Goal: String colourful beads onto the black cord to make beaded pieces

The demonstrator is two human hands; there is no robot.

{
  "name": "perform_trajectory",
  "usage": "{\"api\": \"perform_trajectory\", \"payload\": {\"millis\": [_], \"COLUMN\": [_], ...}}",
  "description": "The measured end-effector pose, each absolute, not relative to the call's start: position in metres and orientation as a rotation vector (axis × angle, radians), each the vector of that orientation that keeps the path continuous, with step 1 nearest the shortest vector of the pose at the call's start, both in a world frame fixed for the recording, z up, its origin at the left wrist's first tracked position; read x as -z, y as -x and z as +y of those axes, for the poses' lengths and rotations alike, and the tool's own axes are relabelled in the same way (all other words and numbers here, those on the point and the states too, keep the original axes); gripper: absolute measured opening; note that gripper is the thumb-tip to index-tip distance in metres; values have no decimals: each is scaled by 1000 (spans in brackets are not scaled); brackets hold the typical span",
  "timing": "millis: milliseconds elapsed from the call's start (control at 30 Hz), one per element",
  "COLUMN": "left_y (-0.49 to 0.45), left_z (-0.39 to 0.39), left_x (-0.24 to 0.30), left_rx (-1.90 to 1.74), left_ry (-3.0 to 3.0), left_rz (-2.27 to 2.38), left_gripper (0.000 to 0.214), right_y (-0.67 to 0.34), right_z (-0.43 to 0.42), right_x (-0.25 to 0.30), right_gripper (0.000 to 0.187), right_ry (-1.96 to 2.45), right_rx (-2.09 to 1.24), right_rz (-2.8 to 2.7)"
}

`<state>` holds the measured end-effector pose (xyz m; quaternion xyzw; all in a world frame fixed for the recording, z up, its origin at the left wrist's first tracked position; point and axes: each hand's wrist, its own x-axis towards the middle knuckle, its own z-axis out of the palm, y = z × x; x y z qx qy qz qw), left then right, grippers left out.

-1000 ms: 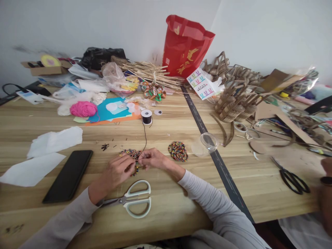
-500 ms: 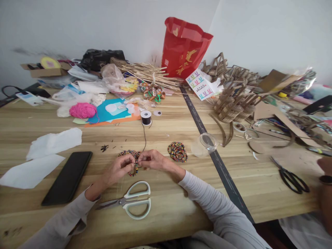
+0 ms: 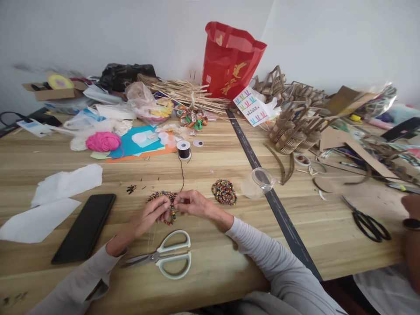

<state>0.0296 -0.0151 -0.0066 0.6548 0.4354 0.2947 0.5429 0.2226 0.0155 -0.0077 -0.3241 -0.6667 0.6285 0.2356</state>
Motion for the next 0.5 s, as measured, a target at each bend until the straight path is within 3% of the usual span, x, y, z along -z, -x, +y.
{"api": "perform_trajectory", "payload": {"millis": [333, 500], "left_y": [-31, -30], "left_z": [-16, -16], "left_x": [5, 1], "left_rx": [-657, -657], "left_ry": [-1644, -1733], "left_rz": [1122, 1106], "left_gripper": [38, 33], "right_y": [-222, -223], "right_z": [14, 14], "right_x": [3, 2], "right_gripper": [33, 23], "right_ry": [873, 903], "right_rx": [-1674, -1581], "right_rz": [-1851, -1919]}}
